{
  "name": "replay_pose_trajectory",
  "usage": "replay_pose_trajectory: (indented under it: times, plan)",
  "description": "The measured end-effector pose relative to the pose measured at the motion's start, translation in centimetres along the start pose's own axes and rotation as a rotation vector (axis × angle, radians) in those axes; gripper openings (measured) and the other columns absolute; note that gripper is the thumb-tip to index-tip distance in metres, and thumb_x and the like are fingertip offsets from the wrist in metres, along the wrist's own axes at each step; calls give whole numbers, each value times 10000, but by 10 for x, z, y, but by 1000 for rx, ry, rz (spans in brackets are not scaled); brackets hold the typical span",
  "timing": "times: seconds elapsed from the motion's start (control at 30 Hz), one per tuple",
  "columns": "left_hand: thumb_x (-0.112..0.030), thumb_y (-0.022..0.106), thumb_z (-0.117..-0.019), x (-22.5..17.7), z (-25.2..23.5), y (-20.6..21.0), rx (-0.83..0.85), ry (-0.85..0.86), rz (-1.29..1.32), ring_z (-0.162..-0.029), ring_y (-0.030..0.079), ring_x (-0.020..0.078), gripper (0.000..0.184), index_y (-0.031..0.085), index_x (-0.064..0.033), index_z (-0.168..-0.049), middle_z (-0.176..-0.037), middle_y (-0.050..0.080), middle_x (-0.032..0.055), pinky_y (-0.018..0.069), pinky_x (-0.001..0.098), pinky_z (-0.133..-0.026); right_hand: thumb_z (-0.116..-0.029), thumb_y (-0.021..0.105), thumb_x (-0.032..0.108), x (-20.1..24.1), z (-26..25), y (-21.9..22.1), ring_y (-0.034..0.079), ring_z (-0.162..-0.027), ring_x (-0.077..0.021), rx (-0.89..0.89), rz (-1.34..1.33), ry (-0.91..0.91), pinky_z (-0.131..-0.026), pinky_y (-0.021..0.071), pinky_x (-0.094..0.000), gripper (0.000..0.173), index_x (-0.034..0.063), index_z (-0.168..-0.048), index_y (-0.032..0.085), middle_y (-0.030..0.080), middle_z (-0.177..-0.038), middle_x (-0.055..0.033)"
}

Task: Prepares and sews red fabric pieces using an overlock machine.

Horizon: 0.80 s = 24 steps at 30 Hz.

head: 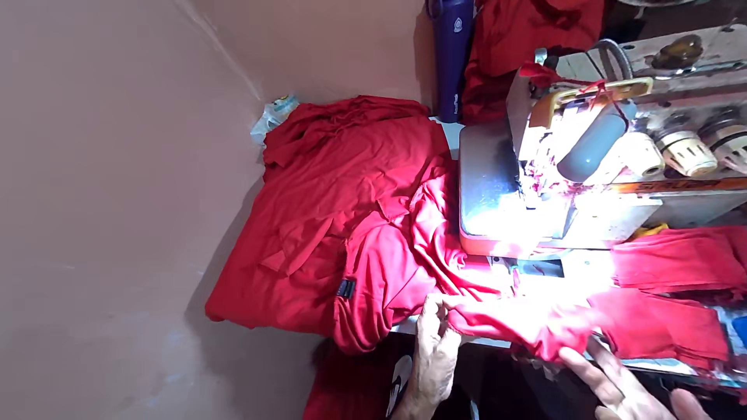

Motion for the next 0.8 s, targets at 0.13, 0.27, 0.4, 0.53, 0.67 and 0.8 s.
replay_pose_trajectory:
  times: [0.13,0.27,0.4,0.53,0.67,0.8]
  plan:
    - [-37,244,-1053,2,2,4,-144,-352,297,-875,751,203,264,442,-69,-1224,-1030,721,70,639,368,-758,-1002,587,322,2,-14,24,712,-1107,-229,-239,692,-191,-822,636,-371,842,63,-1552,5,553,-1440,-52]
    - [-41,239,-1064,-2,2,6,-163,-376,325,-848,755,205,268,452,-67,-1226,-1020,729,83,640,343,-728,-936,623,-1,-11,-29,13,714,-950,-59,-180,1348,-505,-858,610,-242,327,-121,-1239,616,711,-1176,-111]
    - [-13,236,-1047,-4,2,6,-179,-342,272,-830,753,193,276,452,-69,-1209,-996,725,62,637,344,-721,-962,635,146,-12,-41,24,615,-865,-18,-234,1721,-915,-799,473,-75,179,-9,-1023,702,672,-947,-139]
    - [-8,234,-1039,-1,2,4,-166,-340,281,-873,748,212,297,429,-62,-1257,-1047,704,76,638,379,-757,-956,629,161,-4,-55,23,617,-943,-148,-324,1890,-1093,-832,472,-158,182,45,-1034,745,656,-980,-173]
    - [-27,242,-1052,-1,2,6,-168,-334,306,-866,757,228,277,449,-66,-1231,-1028,726,89,639,386,-764,-948,630,192,5,-65,18,627,-999,-227,-370,1928,-1106,-904,466,-244,210,61,-979,792,685,-991,-193]
    - [42,312,-982,-5,0,-1,-146,-161,173,-898,742,170,268,469,-26,-1188,-1032,698,51,638,370,-809,-971,653,184,15,-56,19,592,-1017,-139,-329,1801,-1206,-928,445,-179,151,64,-955,744,640,-991,-143]
Point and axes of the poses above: each hand's wrist, its own z-axis away from the middle knuckle, its own y-axis out of the palm, x = y × z, the point moved 7 cm from there along -z, towards the middle knuckle
